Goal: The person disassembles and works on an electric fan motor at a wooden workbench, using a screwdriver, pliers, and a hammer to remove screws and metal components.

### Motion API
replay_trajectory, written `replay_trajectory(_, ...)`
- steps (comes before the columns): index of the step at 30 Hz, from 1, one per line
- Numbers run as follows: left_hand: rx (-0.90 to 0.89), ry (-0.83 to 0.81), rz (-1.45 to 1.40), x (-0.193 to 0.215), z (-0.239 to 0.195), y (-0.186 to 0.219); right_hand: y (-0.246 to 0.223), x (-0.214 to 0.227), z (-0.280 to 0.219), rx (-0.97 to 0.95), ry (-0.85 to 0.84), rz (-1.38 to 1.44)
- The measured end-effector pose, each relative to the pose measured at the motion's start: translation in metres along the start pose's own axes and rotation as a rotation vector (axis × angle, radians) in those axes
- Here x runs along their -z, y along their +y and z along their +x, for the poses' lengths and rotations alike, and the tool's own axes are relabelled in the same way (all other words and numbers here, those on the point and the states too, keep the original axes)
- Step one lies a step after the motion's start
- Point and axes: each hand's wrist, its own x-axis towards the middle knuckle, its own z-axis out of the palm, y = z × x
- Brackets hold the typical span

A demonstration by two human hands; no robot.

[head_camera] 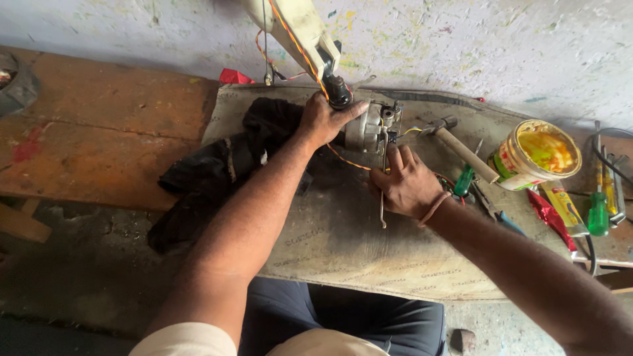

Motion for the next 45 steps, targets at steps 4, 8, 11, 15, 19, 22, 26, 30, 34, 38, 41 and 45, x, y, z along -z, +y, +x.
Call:
replay_trajectory(4,0.015,-0.012,0.016,0.000,-0.001,-0.001,0.002,0.006,0.006,0.009,0.006,0.020)
replay_trajectory(8,-0.072,0.013,0.030,-0.002,-0.001,-0.002,0.000,0.013,0.013,-0.047,-0.065,0.078)
replay_trajectory(11,-0.041,0.032,0.014,-0.001,-0.002,0.000,0.002,0.020,0.021,-0.111,-0.085,0.192)
replay_trajectory(15,0.023,0.008,0.015,-0.003,-0.002,0.006,0.008,0.031,0.031,-0.183,-0.081,0.324)
replay_trajectory(19,0.008,0.035,0.022,-0.003,-0.002,0.005,0.027,0.036,0.047,-0.339,-0.258,0.520)
replay_trajectory(22,0.038,0.019,-0.041,-0.008,0.000,0.002,0.060,0.031,0.067,-0.582,-0.403,0.782)
replay_trajectory(26,0.001,-0.016,0.020,-0.007,0.000,-0.003,0.094,0.010,0.103,-0.886,-0.527,1.057)
replay_trajectory(30,-0.100,-0.022,0.074,-0.007,-0.003,0.003,0.106,0.021,0.124,-1.043,-0.728,1.067)
replay_trajectory(34,-0.063,-0.042,0.049,-0.004,-0.005,0.005,0.104,0.033,0.095,-0.990,-0.624,1.106)
replay_trajectory(38,-0.073,-0.017,0.044,-0.002,-0.007,0.002,0.059,0.032,0.035,-0.690,-0.298,1.152)
replay_trajectory(41,-0.087,-0.023,0.046,-0.004,-0.004,0.000,0.011,0.038,-0.002,-0.336,-0.013,0.577)
replay_trajectory(45,-0.149,-0.008,0.071,-0.003,-0.003,-0.002,-0.034,0.024,-0.009,-0.280,0.065,0.332)
